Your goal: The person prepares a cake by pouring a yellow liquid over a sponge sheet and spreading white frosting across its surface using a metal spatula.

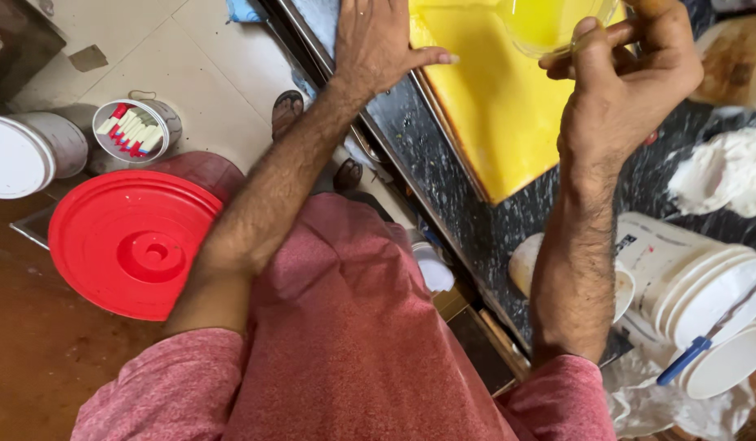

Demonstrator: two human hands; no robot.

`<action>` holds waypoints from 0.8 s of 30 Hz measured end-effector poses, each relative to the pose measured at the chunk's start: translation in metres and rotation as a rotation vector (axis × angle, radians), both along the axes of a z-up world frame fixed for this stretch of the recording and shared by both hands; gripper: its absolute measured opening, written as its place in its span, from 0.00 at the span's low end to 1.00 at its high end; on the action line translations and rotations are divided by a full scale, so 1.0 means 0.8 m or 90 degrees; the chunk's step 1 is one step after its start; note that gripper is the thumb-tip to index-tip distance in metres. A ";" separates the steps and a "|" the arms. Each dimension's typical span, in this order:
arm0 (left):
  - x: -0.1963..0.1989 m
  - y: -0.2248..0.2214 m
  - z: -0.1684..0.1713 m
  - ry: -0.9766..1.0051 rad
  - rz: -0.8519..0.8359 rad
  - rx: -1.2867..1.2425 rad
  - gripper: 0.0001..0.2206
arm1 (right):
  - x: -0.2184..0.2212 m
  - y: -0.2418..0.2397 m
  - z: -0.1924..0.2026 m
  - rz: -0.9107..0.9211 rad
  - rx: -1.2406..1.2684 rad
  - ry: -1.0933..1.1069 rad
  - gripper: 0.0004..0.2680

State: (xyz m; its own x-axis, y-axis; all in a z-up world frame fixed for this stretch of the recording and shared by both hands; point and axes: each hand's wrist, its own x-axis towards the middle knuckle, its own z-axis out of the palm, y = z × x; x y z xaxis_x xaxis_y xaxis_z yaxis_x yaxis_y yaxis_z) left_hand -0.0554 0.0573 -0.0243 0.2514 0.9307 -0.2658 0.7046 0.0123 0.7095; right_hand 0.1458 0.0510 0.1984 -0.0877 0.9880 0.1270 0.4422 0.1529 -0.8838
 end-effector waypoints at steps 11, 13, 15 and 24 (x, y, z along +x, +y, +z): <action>0.147 -0.144 0.039 -0.028 0.054 0.251 0.67 | 0.097 -0.127 0.009 -0.205 -0.051 -0.067 0.09; 0.170 -0.175 0.046 -0.048 0.038 0.232 0.67 | 0.117 -0.149 0.012 -0.190 -0.032 -0.083 0.10; 0.193 -0.202 0.051 -0.085 0.009 0.254 0.68 | 0.136 -0.173 0.018 -0.178 -0.011 -0.101 0.10; 0.227 -0.244 0.065 0.091 -0.159 0.090 0.67 | 0.187 -0.204 0.011 -0.273 -0.035 -0.123 0.09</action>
State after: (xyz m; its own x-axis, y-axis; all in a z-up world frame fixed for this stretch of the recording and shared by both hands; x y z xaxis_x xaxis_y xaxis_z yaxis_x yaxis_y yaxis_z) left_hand 0.1258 -0.1378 0.0280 0.4465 0.8751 -0.1867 0.7657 -0.2657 0.5858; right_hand 0.2958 -0.1122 0.2072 0.3123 0.9452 0.0955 0.6126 -0.1236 -0.7806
